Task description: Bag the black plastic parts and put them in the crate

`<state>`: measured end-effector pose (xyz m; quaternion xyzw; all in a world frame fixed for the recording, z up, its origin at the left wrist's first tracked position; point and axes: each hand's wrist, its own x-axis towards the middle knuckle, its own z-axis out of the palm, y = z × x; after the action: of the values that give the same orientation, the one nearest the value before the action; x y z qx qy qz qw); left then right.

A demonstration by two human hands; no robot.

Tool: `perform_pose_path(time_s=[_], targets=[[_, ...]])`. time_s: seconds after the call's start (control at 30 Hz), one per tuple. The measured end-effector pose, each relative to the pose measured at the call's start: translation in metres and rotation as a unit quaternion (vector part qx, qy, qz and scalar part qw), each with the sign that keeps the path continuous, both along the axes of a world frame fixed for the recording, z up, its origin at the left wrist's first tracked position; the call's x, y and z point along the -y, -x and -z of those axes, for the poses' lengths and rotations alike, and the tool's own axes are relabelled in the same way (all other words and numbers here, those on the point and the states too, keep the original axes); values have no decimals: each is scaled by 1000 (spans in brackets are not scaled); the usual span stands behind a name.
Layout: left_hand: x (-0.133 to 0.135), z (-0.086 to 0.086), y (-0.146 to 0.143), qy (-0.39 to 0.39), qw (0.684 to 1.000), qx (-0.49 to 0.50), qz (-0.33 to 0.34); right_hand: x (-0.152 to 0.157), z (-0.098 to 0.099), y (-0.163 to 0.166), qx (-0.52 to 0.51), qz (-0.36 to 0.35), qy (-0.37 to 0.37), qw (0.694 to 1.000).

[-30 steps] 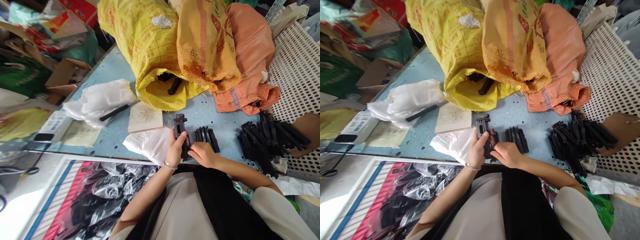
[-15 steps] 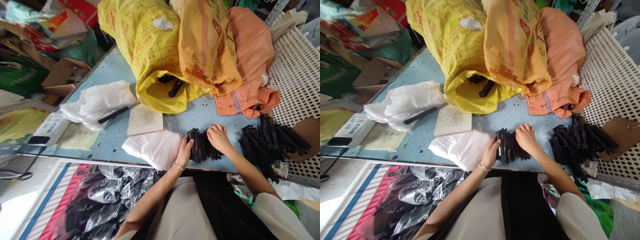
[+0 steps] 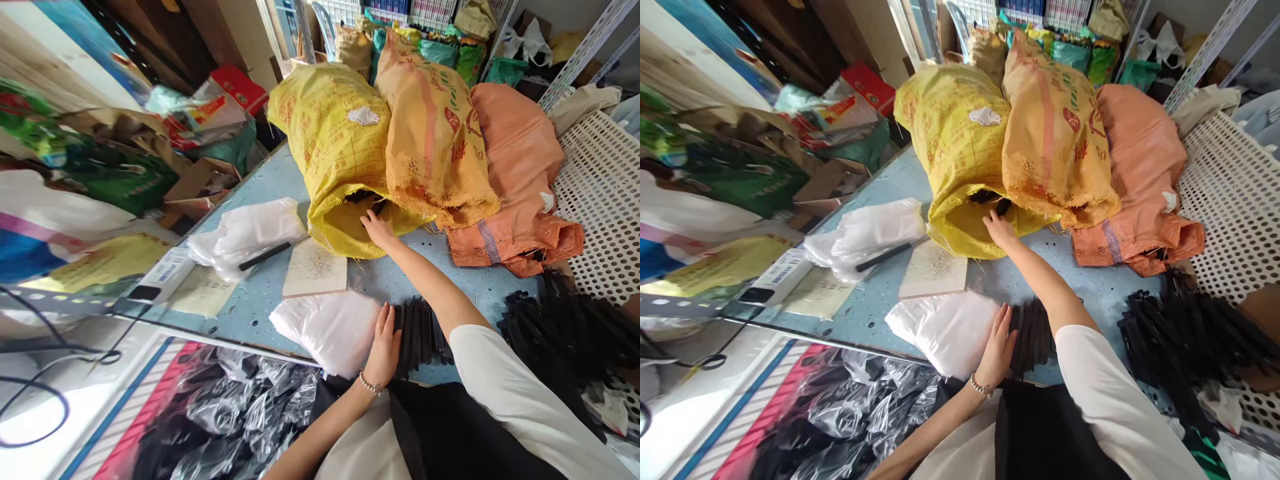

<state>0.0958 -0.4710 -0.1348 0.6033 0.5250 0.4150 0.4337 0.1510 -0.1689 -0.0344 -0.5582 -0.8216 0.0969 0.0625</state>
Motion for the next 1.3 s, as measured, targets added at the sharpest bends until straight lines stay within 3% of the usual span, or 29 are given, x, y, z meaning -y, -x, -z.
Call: perform_pose_path(time_s=[0.07,0.13,0.2,0.3,0.37,0.4,0.5,0.6,0.7,0.8,0.87,0.9,1.0,1.03,1.07,1.1,1.13,1.23,1.3], targets=[[-7,-13,10,21,998,55,-1,6,-5,-8,-23,6,-15,1000],[-21,-31,21,68,984,165,-11,32,-8,-22,-44,10,-37,998],[-42,-51,28,121,942,311,-30,77,-9,-35,-92,9,-64,994],[-74,-75,31,172,852,491,-56,161,-9,-53,-317,-34,-112,941],[-84,-84,30,196,817,539,-58,207,-13,-65,-364,-83,-89,923],[-83,-86,29,203,815,540,-55,222,-17,-72,-364,-100,-63,924],[-66,-85,24,183,864,467,-34,236,-34,-90,-324,-78,-16,943],[-42,-83,19,129,928,348,8,227,-51,-103,-248,-45,-72,965],[-26,-86,20,106,954,281,27,225,-64,-108,-201,-75,-96,972],[-22,-97,28,104,959,258,54,234,-72,-105,-247,-79,-23,965],[-22,-105,34,112,956,257,91,240,-71,-101,-341,-39,79,936],[-22,-109,36,120,954,256,101,241,-69,-98,-403,-9,146,903],[-21,-114,39,137,958,240,73,238,-59,-89,-557,77,349,750],[-20,-114,39,141,959,239,54,237,-56,-87,-578,91,393,709],[-19,-113,39,148,957,246,38,237,-54,-86,-582,93,419,691],[-18,-112,39,160,952,261,25,239,-54,-85,-572,85,423,697],[-17,-111,39,179,942,284,17,243,-54,-85,-548,68,404,729],[-16,-111,42,249,899,361,0,264,-58,-84,-384,-39,236,892],[-16,-112,43,279,873,399,-11,281,-58,-80,-228,-134,84,961]])
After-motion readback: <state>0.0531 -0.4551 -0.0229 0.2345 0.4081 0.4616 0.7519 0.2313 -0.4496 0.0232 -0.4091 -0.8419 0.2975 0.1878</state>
